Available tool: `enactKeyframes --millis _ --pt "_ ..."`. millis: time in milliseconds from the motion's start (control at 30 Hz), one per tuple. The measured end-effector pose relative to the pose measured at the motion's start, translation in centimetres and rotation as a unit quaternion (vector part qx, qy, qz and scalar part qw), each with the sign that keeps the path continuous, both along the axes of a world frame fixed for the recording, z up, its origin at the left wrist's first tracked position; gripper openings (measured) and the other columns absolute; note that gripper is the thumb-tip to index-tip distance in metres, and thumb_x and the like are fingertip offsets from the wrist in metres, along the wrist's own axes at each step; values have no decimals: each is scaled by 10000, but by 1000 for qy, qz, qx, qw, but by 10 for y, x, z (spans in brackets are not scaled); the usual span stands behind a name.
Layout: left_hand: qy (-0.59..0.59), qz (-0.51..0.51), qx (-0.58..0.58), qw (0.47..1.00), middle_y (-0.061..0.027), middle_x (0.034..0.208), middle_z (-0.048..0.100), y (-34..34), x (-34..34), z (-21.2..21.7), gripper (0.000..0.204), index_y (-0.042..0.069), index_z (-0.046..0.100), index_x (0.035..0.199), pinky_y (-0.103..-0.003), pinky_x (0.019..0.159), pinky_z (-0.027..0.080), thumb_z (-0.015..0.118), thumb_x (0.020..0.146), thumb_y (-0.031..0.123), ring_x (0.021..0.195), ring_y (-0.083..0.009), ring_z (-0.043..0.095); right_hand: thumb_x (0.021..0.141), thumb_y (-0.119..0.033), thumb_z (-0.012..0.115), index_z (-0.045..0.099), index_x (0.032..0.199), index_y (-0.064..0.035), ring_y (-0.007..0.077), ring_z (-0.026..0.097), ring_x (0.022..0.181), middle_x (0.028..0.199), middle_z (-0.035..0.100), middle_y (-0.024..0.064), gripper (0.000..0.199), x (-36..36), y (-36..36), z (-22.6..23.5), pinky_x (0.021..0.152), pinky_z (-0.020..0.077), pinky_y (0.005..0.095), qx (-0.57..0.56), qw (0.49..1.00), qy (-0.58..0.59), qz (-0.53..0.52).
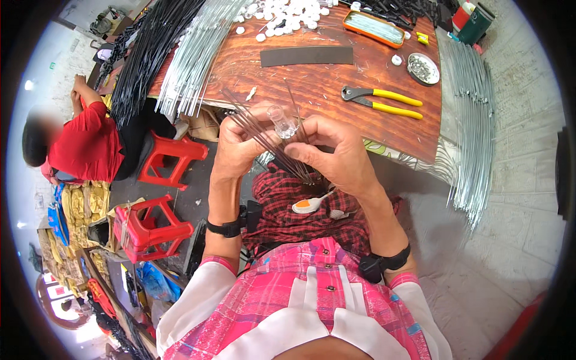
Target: Assembling the metal rib structure and central hub for umbrellas at a factory workstation.
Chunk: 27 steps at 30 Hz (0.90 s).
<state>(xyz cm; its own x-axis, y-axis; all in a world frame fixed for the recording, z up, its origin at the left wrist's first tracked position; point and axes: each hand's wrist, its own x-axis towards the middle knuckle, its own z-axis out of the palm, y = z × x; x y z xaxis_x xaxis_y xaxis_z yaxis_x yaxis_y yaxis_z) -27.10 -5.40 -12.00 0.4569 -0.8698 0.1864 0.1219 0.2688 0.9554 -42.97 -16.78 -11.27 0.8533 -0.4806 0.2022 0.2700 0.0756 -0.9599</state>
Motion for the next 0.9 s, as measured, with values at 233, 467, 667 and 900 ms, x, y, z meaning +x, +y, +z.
enactKeyframes --millis 233,467,667,900 --pt "-96 13 -7 995 -70 1013 630 -14 -24 21 283 -53 655 1078 -277 838 508 703 802 -20 938 -141 610 848 -100 708 633 994 25 75 614 830 912 659 31 206 -9 -12 -4 757 499 222 79 997 9 11" --pt "-78 -29 14 996 -63 1018 622 -16 -27 30 336 -38 656 1073 -285 829 510 742 750 -11 970 -162 614 849 -202 725 625 1027 13 89 605 864 939 652 34 297 -12 -31 -19 806 491 248 132 987 -22 93" --pt "-23 -57 42 997 -64 1056 611 -19 -21 30 326 -36 650 1054 -290 840 526 749 743 -17 966 -154 623 840 -179 730 619 1049 10 103 606 889 961 652 36 303 -10 -35 -17 834 487 258 136 986 6 101" --pt "-45 -56 64 995 -89 1041 672 -21 -15 25 345 -45 608 1141 -283 847 533 697 810 -7 950 -145 644 819 -31 708 611 1040 14 107 623 905 980 651 40 246 -5 -31 -7 839 517 272 134 986 17 94"
